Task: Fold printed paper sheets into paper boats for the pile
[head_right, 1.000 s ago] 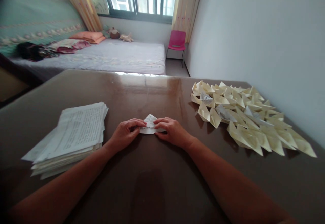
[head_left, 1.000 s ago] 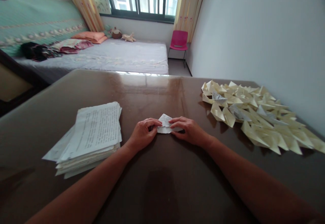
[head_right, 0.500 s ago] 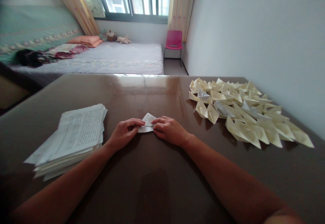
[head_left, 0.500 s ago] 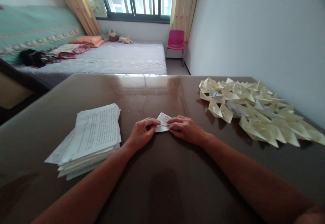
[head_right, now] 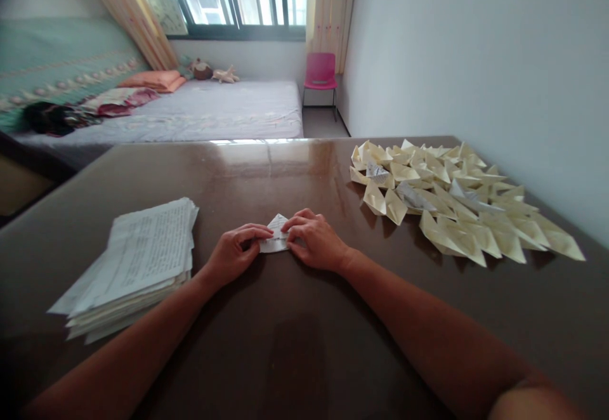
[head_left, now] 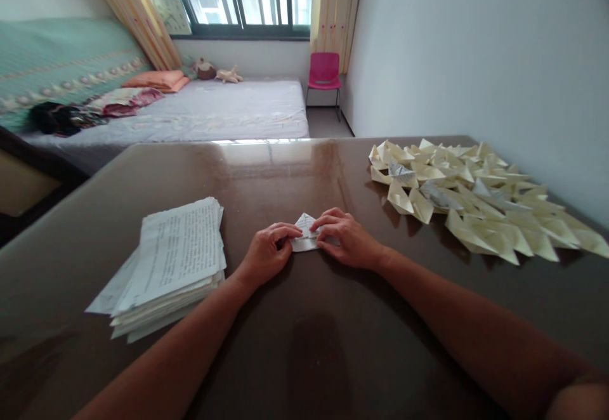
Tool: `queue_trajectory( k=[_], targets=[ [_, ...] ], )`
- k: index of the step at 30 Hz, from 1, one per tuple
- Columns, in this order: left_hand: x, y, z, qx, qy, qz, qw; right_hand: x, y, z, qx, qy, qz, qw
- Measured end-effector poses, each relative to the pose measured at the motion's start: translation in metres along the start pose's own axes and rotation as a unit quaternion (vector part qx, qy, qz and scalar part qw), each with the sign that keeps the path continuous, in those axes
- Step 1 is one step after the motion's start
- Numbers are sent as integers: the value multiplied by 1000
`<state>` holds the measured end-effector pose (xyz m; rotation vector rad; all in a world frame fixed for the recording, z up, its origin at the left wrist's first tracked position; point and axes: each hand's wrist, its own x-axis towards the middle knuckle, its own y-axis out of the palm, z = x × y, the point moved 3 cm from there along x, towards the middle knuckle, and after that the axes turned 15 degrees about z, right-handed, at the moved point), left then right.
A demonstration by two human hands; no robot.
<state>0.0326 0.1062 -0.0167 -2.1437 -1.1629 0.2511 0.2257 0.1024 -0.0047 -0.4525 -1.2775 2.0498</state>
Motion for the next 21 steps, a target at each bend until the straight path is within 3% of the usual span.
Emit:
queue_trajectory(
  k=[6,11,15,21],
  targets=[
    [-2,1,-8,82,8,4,997,1,1,1,-27,13,3,1000],
    [-6,5,-15,228,-5,22,973,3,2,2,-105,29,18,994],
    [-6,4,-10,271,-11,39,962,4,2,2,-142,30,21,989],
    [-3,-3,2,231,-48,55,970,0,-1,-13,-21,-9,18,1000]
  ],
)
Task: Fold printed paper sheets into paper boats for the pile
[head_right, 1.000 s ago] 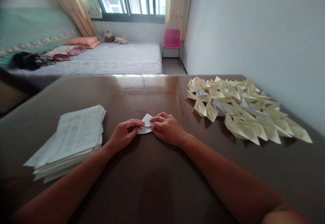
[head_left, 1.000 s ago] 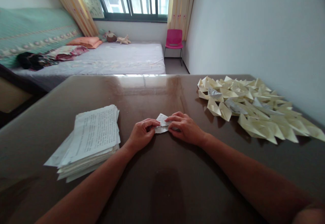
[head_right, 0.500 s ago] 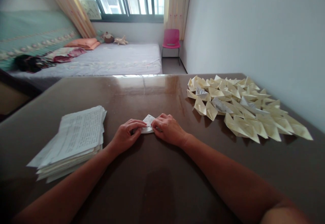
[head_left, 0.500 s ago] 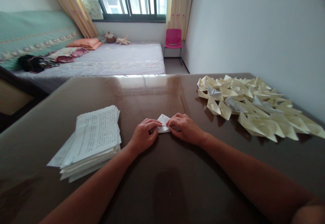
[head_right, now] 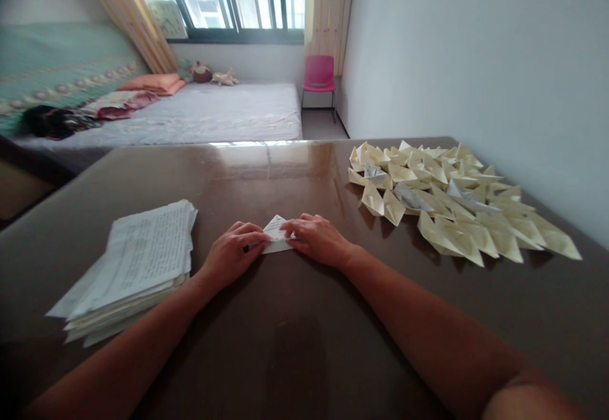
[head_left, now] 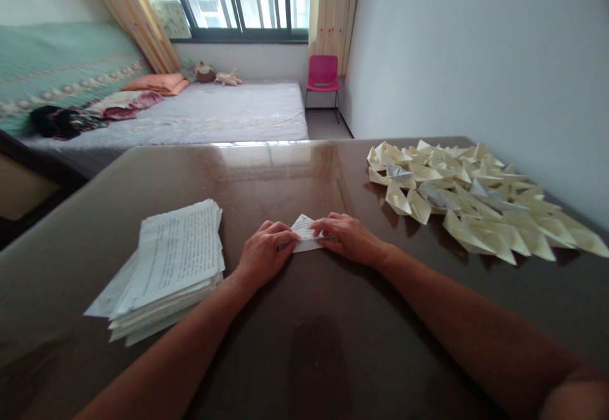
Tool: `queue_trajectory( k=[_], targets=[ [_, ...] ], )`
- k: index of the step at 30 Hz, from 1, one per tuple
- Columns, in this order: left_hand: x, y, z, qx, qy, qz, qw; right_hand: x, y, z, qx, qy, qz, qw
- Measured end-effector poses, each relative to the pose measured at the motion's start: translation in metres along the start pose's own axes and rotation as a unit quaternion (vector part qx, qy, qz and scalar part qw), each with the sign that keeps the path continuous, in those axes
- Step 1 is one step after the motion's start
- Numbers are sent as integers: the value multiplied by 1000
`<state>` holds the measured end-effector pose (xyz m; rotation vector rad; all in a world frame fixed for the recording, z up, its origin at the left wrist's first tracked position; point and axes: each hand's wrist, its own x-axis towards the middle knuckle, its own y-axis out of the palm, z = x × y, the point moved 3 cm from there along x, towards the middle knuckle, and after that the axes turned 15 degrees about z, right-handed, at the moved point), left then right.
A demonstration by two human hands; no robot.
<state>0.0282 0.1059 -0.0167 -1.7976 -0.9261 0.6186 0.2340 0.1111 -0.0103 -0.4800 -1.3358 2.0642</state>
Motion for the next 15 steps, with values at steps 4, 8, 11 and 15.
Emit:
queue_trajectory(
  k=[4,8,11,15],
  targets=[
    [1,-2,2,-16,-27,8,999,-1,2,-18,78,80,-23,993],
    [3,-2,3,-18,-56,7,998,0,1,-22,87,137,-28,986],
    [4,-2,4,-4,-76,2,997,1,-1,-17,59,151,-29,986],
    [4,-1,4,38,-97,-8,995,2,-2,-12,21,166,-23,986]
  ],
)
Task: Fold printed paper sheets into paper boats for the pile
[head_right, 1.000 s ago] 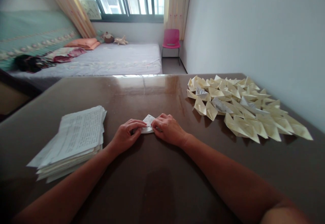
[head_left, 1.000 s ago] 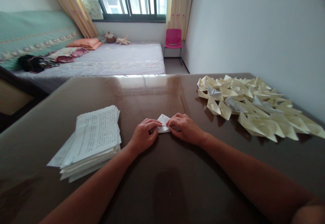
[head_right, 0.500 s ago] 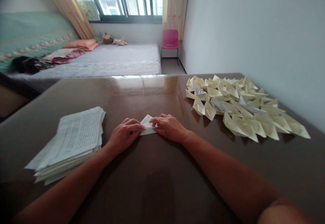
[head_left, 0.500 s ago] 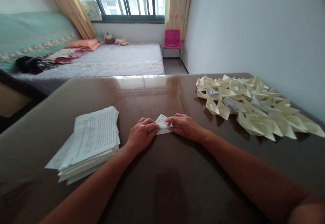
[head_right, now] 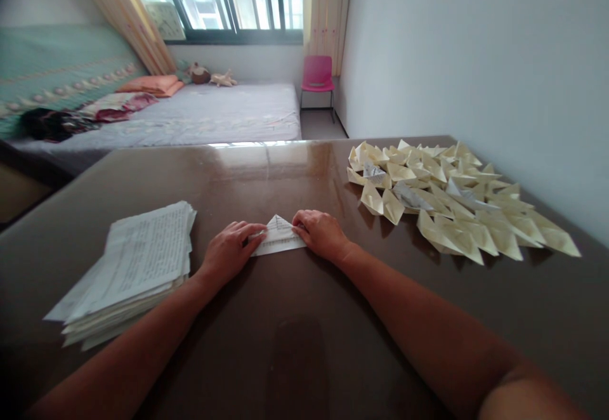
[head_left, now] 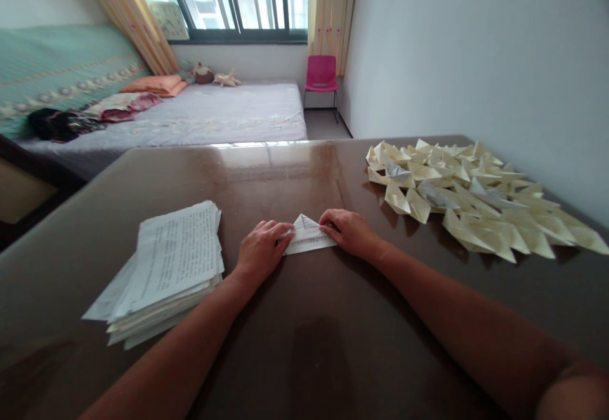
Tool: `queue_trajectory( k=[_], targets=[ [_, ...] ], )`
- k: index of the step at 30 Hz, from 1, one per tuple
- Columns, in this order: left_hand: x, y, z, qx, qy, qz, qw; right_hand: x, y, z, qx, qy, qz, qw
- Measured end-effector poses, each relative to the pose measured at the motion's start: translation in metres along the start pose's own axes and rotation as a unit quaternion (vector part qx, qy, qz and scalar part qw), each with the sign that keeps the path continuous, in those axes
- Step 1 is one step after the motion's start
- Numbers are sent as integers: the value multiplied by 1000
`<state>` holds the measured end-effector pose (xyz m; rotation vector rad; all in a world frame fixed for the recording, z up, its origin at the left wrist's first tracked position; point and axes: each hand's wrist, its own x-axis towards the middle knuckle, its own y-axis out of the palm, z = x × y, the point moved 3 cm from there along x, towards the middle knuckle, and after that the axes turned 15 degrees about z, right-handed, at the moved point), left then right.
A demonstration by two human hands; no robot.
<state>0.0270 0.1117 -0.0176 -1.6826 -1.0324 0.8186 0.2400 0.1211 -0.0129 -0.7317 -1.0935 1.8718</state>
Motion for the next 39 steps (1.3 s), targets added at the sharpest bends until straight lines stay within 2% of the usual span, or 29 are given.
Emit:
queue_trajectory(
  k=[8,11,12,14,16,18,22,26,28,30,33,39],
  targets=[
    [2,-2,0,79,-40,-2,996,1,0,6,-51,11,11,999],
    [-1,-7,-2,108,-42,-43,992,0,0,7,-58,15,12,998],
    [-3,-8,-6,115,-24,-68,991,0,0,7,-60,17,12,998],
    [-9,-8,-18,123,57,-101,986,1,1,7,-62,18,10,998],
    [-15,-1,-34,122,167,-73,976,2,2,6,-62,17,9,998],
    [-19,7,-43,118,193,-42,973,3,3,5,-61,16,9,998],
    [-20,15,-48,114,173,-19,978,1,0,7,-64,19,15,998],
    [-19,14,-45,111,168,-3,979,-9,-7,23,-156,-18,-9,988],
    [-19,13,-45,112,165,5,980,-15,-7,35,-212,-60,7,975],
    [-19,12,-46,118,161,9,980,-19,-5,44,-243,-75,42,966],
    [-21,9,-46,144,143,12,979,-23,-4,49,-271,-48,76,958],
    [-27,-4,-45,217,85,-8,972,-30,-8,51,-292,12,98,951]
  ],
)
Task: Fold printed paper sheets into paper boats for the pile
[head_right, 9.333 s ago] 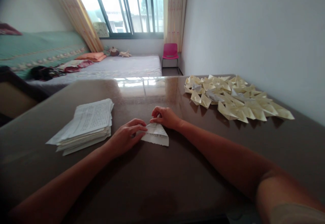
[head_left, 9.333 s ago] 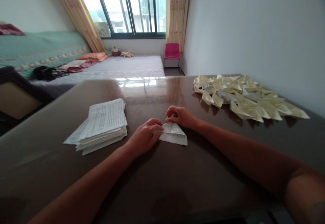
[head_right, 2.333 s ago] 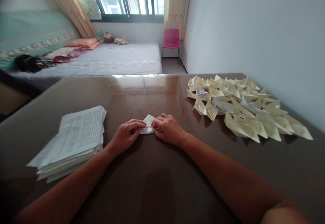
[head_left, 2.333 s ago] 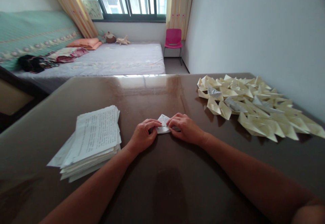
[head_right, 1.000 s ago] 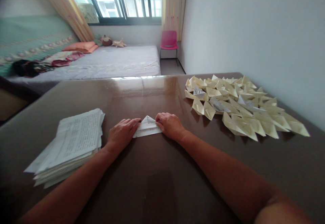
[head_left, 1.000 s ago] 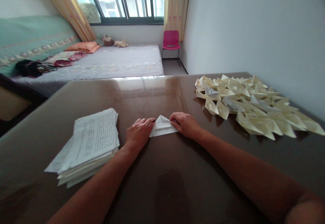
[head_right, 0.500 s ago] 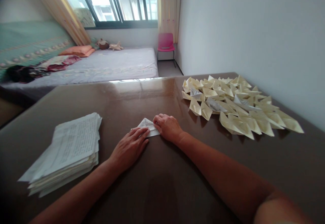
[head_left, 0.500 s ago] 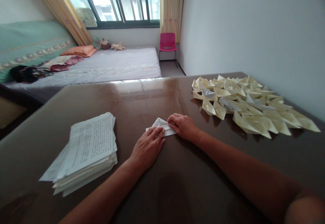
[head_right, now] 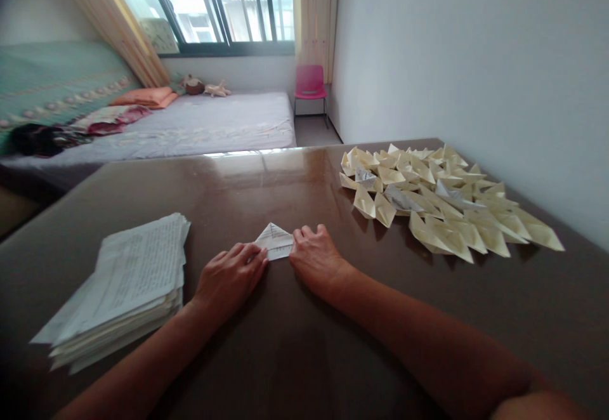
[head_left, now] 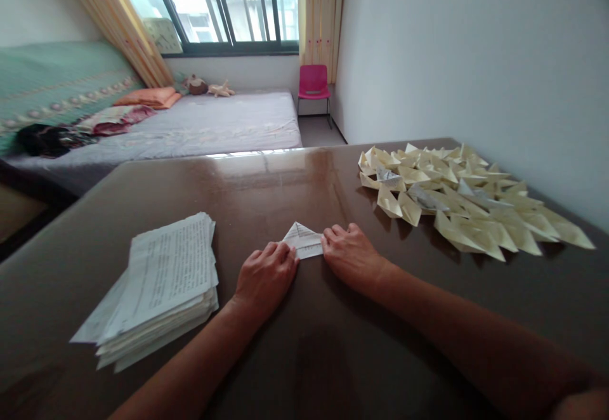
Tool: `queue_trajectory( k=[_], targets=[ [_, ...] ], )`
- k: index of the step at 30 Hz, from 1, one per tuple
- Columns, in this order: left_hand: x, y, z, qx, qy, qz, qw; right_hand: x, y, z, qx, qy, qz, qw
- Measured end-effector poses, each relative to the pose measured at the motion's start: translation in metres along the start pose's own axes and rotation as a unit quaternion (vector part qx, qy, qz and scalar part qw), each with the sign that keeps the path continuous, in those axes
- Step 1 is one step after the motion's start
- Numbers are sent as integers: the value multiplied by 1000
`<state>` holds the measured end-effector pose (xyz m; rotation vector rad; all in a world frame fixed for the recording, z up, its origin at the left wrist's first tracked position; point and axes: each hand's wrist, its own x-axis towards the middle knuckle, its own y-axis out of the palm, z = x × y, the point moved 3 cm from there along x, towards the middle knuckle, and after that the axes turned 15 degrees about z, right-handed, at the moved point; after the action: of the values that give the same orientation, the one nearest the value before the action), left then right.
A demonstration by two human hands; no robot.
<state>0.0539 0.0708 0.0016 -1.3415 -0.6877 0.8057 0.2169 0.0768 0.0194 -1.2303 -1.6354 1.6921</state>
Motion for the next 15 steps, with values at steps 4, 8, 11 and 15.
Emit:
queue_trajectory(
  k=[4,8,11,15],
  targets=[
    [-3,-3,3,41,-34,-8,999,1,-2,-7,28,24,20,999],
    [-1,-2,6,59,-30,-22,998,12,-1,-19,79,43,-50,995],
    [1,-1,10,46,-30,-29,998,23,10,-27,145,38,-93,984],
    [3,1,11,38,-29,-28,998,33,25,-32,254,16,-101,962]
  ],
)
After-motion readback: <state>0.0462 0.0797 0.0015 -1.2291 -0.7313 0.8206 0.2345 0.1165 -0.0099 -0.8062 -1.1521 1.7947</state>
